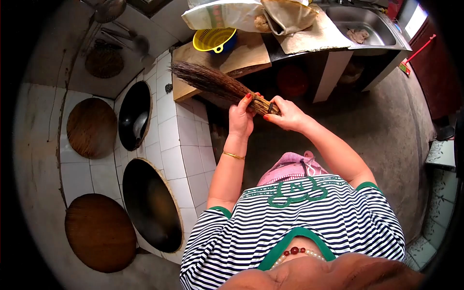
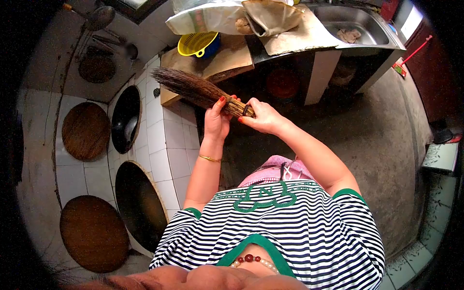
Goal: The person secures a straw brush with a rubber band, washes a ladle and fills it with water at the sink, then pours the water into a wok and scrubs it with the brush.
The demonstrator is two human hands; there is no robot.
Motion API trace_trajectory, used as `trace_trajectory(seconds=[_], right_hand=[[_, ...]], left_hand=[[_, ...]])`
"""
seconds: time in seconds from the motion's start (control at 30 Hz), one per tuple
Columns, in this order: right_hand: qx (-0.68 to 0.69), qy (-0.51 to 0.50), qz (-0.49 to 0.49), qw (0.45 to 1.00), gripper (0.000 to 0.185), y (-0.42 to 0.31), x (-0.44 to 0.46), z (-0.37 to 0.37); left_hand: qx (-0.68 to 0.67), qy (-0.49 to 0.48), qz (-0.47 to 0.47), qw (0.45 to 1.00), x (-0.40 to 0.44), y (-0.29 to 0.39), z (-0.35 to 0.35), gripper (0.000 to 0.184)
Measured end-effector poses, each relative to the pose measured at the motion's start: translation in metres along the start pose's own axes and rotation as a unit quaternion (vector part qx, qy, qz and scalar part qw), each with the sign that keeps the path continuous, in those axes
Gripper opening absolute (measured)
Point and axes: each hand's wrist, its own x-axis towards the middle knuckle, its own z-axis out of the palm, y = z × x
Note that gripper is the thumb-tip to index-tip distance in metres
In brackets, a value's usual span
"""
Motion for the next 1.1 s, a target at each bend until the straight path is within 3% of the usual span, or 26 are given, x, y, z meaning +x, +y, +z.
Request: trace_trajectory(seconds=[0.17, 0.37, 0.57, 0.97, 1.1], right_hand=[[0.035, -0.058, 0.029, 0.997, 0.047, 0.003, -0.002, -0.003], [0.076, -0.057, 0.055, 0.994, 0.046, 0.003, -0.003, 0.004], [-0.062, -0.016, -0.014, 0.998, 0.053, 0.019, 0.003, 0.013], [-0.078, -0.039, 0.017, 0.996, 0.059, 0.0, 0.001, 0.005], [-0.01, -0.019, -0.096, 0.995, 0.055, 0.019, 0.004, 0.003]], left_hand=[[-0.024, 0.028, -0.026, 0.999, 0.002, -0.007, -0.008, 0.021], [-0.026, 0.025, -0.036, 0.999, 0.003, -0.008, -0.011, 0.02], [0.018, 0.008, -0.046, 0.999, -0.003, -0.007, -0.004, 0.02], [-0.006, -0.032, -0.054, 0.998, 0.0, -0.023, -0.014, 0.031], [-0.073, -0.061, -0.066, 0.993, -0.001, -0.022, -0.027, 0.033]])
